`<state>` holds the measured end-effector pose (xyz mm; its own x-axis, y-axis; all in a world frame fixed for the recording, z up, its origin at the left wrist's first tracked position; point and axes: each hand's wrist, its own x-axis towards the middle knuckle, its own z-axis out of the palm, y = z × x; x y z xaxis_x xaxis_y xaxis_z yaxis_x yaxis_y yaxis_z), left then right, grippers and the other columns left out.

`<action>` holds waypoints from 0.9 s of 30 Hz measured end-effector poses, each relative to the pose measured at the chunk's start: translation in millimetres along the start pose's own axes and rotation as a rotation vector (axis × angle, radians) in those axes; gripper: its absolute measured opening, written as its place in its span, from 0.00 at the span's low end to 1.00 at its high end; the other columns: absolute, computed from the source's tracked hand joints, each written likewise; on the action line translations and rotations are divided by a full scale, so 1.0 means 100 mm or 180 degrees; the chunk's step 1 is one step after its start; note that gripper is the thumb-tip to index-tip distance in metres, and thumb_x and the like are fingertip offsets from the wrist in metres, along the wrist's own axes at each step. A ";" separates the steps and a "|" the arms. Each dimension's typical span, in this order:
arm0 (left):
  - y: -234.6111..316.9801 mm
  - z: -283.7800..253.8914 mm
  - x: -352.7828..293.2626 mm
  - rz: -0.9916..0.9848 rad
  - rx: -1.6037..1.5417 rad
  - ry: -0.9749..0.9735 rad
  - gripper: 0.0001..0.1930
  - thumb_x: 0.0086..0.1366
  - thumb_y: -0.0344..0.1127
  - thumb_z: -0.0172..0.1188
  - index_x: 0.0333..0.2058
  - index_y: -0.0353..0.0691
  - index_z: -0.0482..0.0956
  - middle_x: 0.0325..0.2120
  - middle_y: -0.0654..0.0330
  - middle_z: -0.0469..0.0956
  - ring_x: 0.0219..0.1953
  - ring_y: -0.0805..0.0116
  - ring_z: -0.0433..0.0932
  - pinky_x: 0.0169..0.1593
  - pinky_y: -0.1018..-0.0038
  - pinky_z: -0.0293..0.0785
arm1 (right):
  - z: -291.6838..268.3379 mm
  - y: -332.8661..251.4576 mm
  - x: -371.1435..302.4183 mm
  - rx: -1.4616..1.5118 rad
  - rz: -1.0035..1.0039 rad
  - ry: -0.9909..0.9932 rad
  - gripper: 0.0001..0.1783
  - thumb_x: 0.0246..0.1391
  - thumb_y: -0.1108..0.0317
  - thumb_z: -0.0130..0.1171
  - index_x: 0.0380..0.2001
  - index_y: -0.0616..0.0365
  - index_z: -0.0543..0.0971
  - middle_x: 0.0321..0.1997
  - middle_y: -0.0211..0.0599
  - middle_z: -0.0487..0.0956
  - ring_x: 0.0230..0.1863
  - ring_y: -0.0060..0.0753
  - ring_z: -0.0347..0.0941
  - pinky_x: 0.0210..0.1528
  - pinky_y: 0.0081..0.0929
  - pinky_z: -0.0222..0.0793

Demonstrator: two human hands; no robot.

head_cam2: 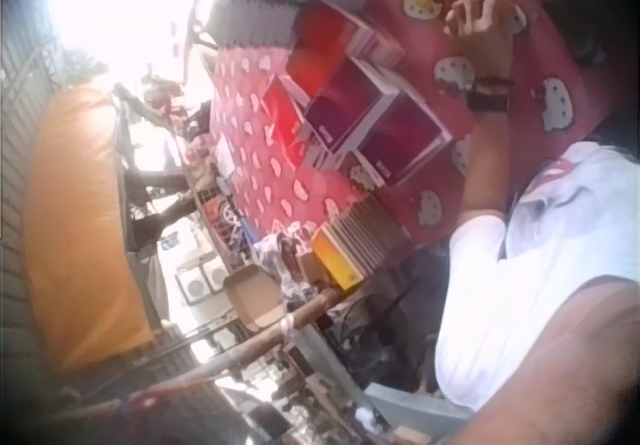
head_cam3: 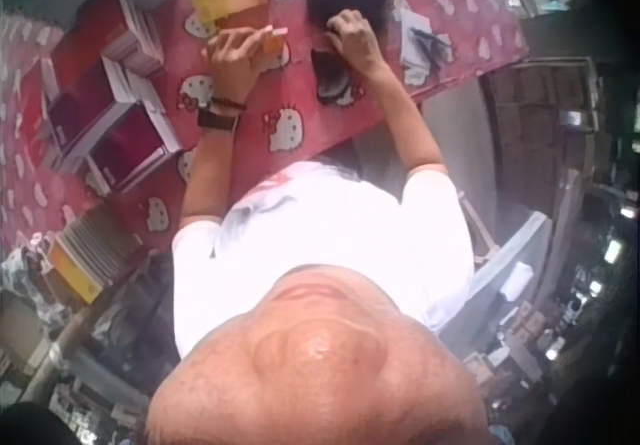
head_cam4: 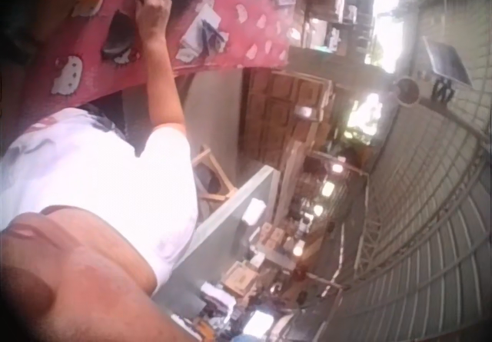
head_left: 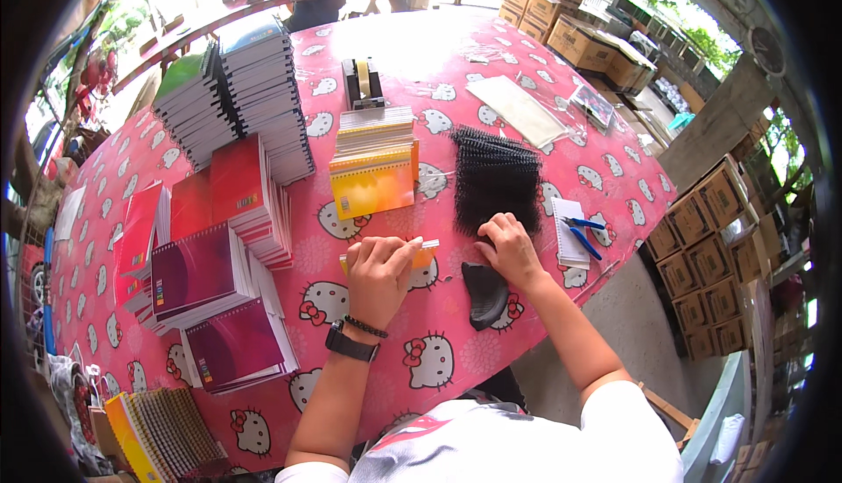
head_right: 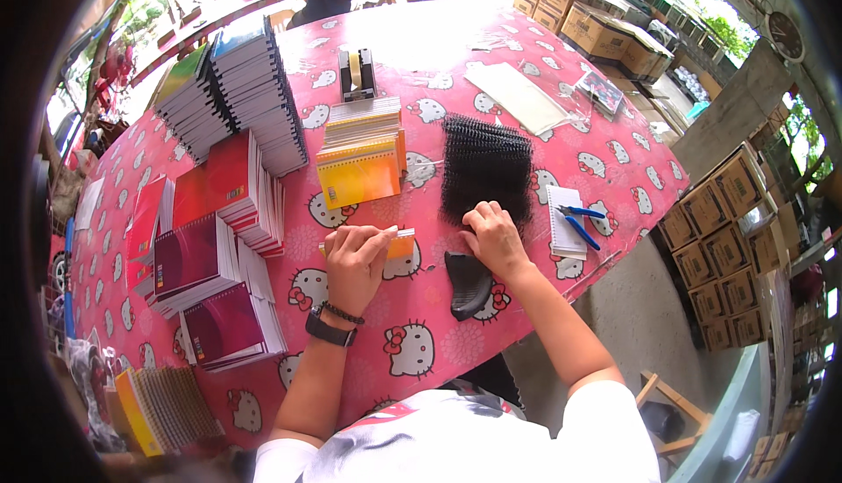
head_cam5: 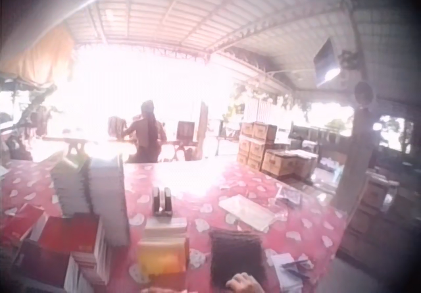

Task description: The person manually threads a black plastic spiral coil through the punched holes of small notebooks and uses a pair of pliers to cut and crimp the ends of the coil. This process is repeated for several notebooks on a table.

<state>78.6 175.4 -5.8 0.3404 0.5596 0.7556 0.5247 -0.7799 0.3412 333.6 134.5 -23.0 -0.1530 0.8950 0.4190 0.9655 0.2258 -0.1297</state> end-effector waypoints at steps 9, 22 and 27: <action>0.02 -0.14 0.05 -0.0234 -0.0255 -0.0471 0.06 0.54 0.32 0.64 0.32 0.48 0.82 0.26 0.68 0.77 0.33 0.67 0.72 0.41 0.70 0.63 | -0.06 -0.08 0.10 0.0288 0.0254 -0.0825 0.12 0.43 0.63 0.67 0.27 0.54 0.75 0.33 0.33 0.72 0.44 0.36 0.69 0.43 0.31 0.65; 0.05 -0.30 0.04 -0.0305 -0.0433 -0.0862 0.06 0.52 0.30 0.64 0.31 0.47 0.81 0.27 0.68 0.76 0.35 0.68 0.73 0.42 0.69 0.63 | -0.62 -0.61 0.20 0.2710 0.0290 -0.1018 0.13 0.51 0.80 0.56 0.41 0.59 0.78 0.37 0.37 0.77 0.36 0.30 0.77 0.41 0.25 0.73; 0.04 -0.29 0.05 -0.0282 -0.0498 -0.0922 0.05 0.52 0.30 0.64 0.30 0.47 0.81 0.26 0.68 0.77 0.35 0.68 0.73 0.41 0.69 0.64 | -0.57 -0.68 0.18 0.2969 0.0513 -0.0836 0.12 0.50 0.82 0.57 0.39 0.60 0.78 0.35 0.37 0.77 0.36 0.27 0.76 0.39 0.24 0.73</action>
<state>59.6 166.6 15.9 0.5181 0.6659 0.5368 0.4436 -0.7458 0.4969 277.0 113.5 44.6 -0.1853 0.9733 0.1355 0.4424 0.2057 -0.8729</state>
